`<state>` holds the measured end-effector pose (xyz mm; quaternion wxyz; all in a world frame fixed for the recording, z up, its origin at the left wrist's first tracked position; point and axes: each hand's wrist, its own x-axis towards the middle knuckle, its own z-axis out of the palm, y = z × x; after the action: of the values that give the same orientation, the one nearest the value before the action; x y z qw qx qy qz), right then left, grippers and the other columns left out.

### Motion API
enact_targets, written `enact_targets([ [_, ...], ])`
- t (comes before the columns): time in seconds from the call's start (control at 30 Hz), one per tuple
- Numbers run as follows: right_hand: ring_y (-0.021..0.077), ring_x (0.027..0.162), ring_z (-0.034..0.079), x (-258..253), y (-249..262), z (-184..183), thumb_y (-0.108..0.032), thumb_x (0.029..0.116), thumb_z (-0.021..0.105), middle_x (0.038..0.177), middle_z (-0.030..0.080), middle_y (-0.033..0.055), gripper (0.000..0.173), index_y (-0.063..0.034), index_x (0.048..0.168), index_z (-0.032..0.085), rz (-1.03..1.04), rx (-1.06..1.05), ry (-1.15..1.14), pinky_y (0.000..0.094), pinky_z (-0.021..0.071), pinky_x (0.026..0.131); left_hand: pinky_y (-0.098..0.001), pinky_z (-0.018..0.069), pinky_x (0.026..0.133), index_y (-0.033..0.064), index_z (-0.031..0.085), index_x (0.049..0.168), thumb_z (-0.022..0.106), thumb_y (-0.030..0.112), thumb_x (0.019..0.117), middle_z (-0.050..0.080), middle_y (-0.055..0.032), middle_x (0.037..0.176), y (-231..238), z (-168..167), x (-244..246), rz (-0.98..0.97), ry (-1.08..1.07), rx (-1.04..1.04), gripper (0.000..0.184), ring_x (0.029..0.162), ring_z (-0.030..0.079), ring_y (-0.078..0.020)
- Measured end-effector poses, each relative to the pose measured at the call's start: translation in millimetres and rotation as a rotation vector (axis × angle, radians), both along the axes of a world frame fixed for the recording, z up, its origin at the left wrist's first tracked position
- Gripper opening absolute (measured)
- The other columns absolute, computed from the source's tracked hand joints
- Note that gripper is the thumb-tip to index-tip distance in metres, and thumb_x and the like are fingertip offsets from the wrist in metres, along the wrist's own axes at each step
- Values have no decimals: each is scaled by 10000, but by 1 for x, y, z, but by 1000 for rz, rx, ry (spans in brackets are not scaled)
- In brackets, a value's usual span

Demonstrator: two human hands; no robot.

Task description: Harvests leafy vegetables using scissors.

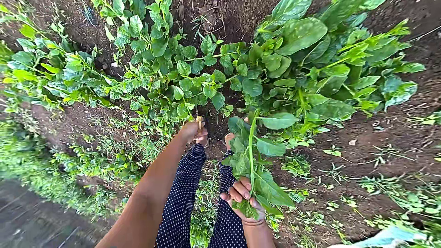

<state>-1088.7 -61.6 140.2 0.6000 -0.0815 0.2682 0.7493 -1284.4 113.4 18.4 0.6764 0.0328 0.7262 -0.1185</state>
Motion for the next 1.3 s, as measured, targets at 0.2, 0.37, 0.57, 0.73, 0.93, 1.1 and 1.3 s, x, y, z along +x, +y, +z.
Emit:
enact_targets([
  [0.2,185,985,713,-13,13,-11,-170,913,721,1009,739,22,301,-87,1202,709,-53,-11,-6,454,557,981,-435,574,863,-31,591,1300,492,228,1088,691,-199,1120,9,40,1,-759,-137,-32,350,967,701,-258],
  [0.37,228,984,721,-14,7,-13,-97,884,729,1003,741,78,246,-55,1127,741,-128,-125,-41,435,581,951,-646,534,909,41,561,1394,547,151,1041,660,-239,1286,20,40,21,-1325,-41,396,370,1138,670,-447],
  [0.57,218,956,727,-8,-6,-17,-96,876,724,990,744,88,207,-47,1074,757,-193,-261,-100,376,596,902,-637,505,962,-7,554,1397,551,200,1063,603,-271,1367,56,-25,52,-1522,52,459,393,1286,576,-464],
  [0.73,221,944,729,-1,-10,-24,-99,879,719,988,744,86,181,-64,1050,765,-193,-327,-145,381,603,894,-661,517,896,-24,567,1349,475,102,1059,624,-286,1315,54,-53,28,-1599,162,283,329,1194,626,-486],
  [0.93,206,915,738,-3,-5,-33,-102,849,746,965,745,82,178,-75,1024,770,-154,-432,-205,364,621,854,-659,526,843,-24,571,1300,516,74,1029,671,-279,1212,53,-53,19,-1669,146,319,293,1091,673,-491],
  [1.1,177,909,749,-15,18,-50,-110,785,806,981,763,81,158,-110,940,777,26,-628,-346,328,635,788,-699,513,865,97,592,1392,592,186,1005,698,-256,1188,59,13,45,-1396,52,336,397,1091,675,-490],
  [1.3,171,839,722,-54,90,-74,-67,1026,416,921,713,73,191,-72,1001,606,148,-886,-389,328,623,737,-664,531,820,68,646,1257,663,126,955,714,-228,1055,61,76,80,-1110,-130,415,309,1000,696,-437],
])
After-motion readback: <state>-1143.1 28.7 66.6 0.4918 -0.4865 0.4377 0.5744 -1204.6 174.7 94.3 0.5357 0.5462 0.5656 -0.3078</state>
